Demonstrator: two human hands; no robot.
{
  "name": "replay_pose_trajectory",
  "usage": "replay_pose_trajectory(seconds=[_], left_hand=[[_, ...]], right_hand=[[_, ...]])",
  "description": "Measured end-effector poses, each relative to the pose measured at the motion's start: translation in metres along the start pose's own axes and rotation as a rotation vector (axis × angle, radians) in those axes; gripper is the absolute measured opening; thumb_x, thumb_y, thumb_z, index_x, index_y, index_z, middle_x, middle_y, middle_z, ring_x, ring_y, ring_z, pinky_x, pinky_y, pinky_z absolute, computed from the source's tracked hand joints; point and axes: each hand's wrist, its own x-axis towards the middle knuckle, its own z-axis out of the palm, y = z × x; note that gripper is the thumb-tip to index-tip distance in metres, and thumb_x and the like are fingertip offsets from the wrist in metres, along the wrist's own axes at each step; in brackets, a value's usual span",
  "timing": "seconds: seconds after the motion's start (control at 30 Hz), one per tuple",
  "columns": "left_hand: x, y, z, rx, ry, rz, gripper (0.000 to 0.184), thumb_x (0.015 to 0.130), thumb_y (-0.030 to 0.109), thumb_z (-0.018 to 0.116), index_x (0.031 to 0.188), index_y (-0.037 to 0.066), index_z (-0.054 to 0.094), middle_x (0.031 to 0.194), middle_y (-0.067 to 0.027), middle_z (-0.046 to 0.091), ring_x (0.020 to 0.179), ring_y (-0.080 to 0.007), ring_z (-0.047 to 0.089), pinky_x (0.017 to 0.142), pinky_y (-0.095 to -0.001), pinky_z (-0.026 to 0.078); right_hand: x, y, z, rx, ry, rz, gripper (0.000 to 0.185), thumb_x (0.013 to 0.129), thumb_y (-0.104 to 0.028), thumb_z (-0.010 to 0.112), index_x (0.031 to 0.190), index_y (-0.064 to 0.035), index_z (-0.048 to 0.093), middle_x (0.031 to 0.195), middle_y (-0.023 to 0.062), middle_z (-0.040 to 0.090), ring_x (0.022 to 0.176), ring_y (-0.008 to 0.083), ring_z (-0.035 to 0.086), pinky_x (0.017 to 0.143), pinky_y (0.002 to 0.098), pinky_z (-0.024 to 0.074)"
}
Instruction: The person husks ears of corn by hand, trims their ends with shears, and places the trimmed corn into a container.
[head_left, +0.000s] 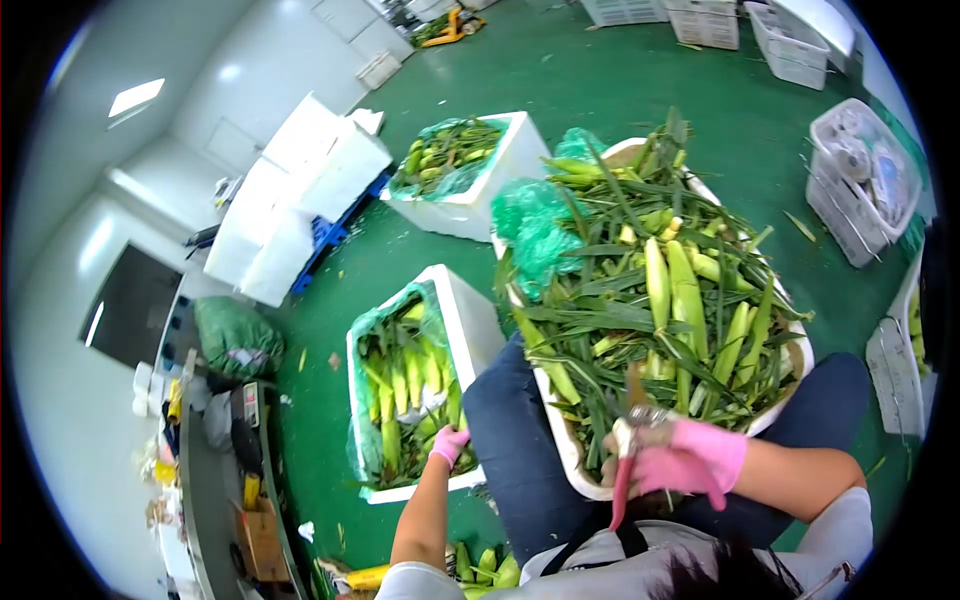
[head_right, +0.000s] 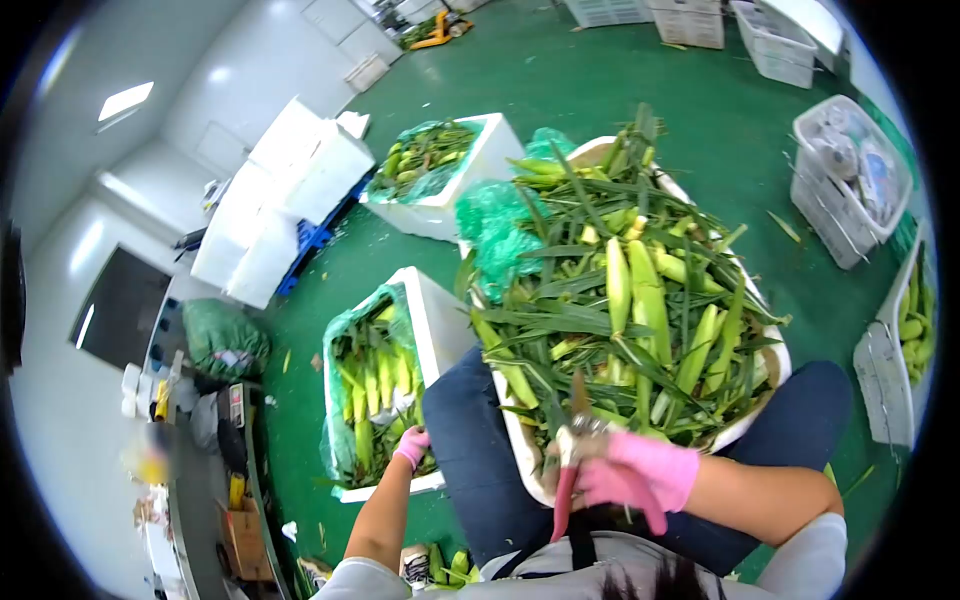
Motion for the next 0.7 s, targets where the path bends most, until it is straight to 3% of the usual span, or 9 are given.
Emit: replay_pose_trajectory(seconds=[0.17, 0.27, 0.33, 0.37, 0.43, 0.5, 0.53, 0.63, 0.7], left_hand=[[-0.089, 0.040, -0.052, -1.026, -0.216, -0.080, 0.056, 0.095, 0.030, 0.065, 0.141, 0.002, 0.052, 0.109, -0.0140, 0.070, 0.090, -0.0252, 0.070, 0.077, -0.0403, 0.060], [-0.185, 0.129, -0.074, -1.012, -0.073, 0.333, 0.059, 0.096, 0.029, 0.065, 0.145, 0.004, 0.045, 0.119, -0.0122, 0.064, 0.096, -0.0245, 0.067, 0.083, -0.0391, 0.058], [-0.217, 0.169, -0.080, -0.822, -0.138, 0.440, 0.078, 0.085, 0.026, 0.080, 0.149, 0.003, 0.041, 0.126, -0.0125, 0.062, 0.107, -0.0219, 0.064, 0.094, -0.0365, 0.054], [-0.229, 0.192, -0.072, -0.706, -0.128, 0.504, 0.085, 0.081, 0.024, 0.085, 0.150, 0.003, 0.040, 0.128, -0.0128, 0.061, 0.110, -0.0218, 0.063, 0.098, -0.0360, 0.052], [-0.251, 0.240, -0.051, -0.354, 0.004, 0.675, 0.092, 0.078, 0.023, 0.089, 0.152, 0.000, 0.039, 0.132, -0.0135, 0.061, 0.121, -0.0252, 0.060, 0.107, -0.0369, 0.047], [-0.271, 0.284, -0.032, -0.096, 0.022, 0.753, 0.097, 0.075, 0.026, 0.092, 0.151, 0.000, 0.039, 0.138, -0.0137, 0.059, 0.128, -0.0235, 0.057, 0.109, -0.0366, 0.045], [-0.278, 0.303, -0.020, 0.022, 0.114, 0.853, 0.092, 0.072, 0.021, 0.092, 0.148, 0.002, 0.045, 0.127, -0.0166, 0.064, 0.117, -0.0305, 0.063, 0.100, -0.0402, 0.050], [-0.278, 0.331, 0.004, 0.461, 0.448, 1.188, 0.090, 0.066, 0.015, 0.092, 0.145, 0.003, 0.050, 0.112, -0.0179, 0.065, 0.103, -0.0378, 0.064, 0.089, -0.0450, 0.052], [-0.276, 0.347, 0.012, 0.486, 0.483, 1.269, 0.089, 0.062, 0.013, 0.091, 0.142, 0.005, 0.053, 0.105, -0.0172, 0.063, 0.094, -0.0400, 0.061, 0.081, -0.0473, 0.051]], right_hand=[[0.000, -0.048, 0.020, -0.378, 0.075, -0.481, 0.061, 0.091, -0.024, 0.070, 0.141, -0.0004, 0.046, 0.120, 0.0164, 0.065, 0.109, 0.0295, 0.066, 0.098, 0.0454, 0.0529], [0.004, -0.047, 0.031, -0.729, 0.328, -0.584, 0.075, 0.081, -0.018, 0.074, 0.147, 0.0003, 0.044, 0.110, 0.0062, 0.062, 0.093, 0.0189, 0.062, 0.084, 0.0347, 0.0532], [0.009, -0.037, 0.019, -0.925, 0.406, -0.482, 0.082, 0.076, -0.016, 0.079, 0.148, 0.0019, 0.044, 0.113, 0.0064, 0.062, 0.097, 0.0166, 0.062, 0.085, 0.0311, 0.0531], [0.009, -0.035, 0.020, -1.088, 0.384, -0.424, 0.089, 0.074, -0.025, 0.084, 0.148, 0.0036, 0.043, 0.122, 0.0144, 0.063, 0.109, 0.0243, 0.064, 0.093, 0.0344, 0.0528], [0.016, -0.022, -0.008, -1.476, 0.288, -0.587, 0.097, 0.073, -0.038, 0.086, 0.148, 0.0051, 0.042, 0.129, 0.0238, 0.061, 0.122, 0.0360, 0.061, 0.105, 0.0406, 0.0485], [0.012, -0.022, -0.007, -1.687, 0.368, -0.579, 0.101, 0.073, -0.052, 0.084, 0.147, 0.0049, 0.044, 0.130, 0.0282, 0.059, 0.125, 0.0428, 0.056, 0.110, 0.0466, 0.0428], [0.009, -0.025, -0.004, -1.657, 0.417, -0.538, 0.098, 0.075, -0.055, 0.080, 0.145, 0.0043, 0.045, 0.132, 0.0276, 0.059, 0.126, 0.0425, 0.055, 0.111, 0.0469, 0.0418], [-0.006, -0.037, -0.011, -1.618, 0.512, -0.573, 0.098, 0.075, -0.055, 0.080, 0.146, 0.0023, 0.043, 0.130, 0.0264, 0.058, 0.122, 0.0423, 0.056, 0.106, 0.0467, 0.0441], [-0.012, -0.045, -0.021, -1.694, 0.560, -0.639, 0.097, 0.075, -0.055, 0.079, 0.145, 0.0017, 0.044, 0.129, 0.0252, 0.059, 0.120, 0.0420, 0.057, 0.105, 0.0477, 0.0445]])
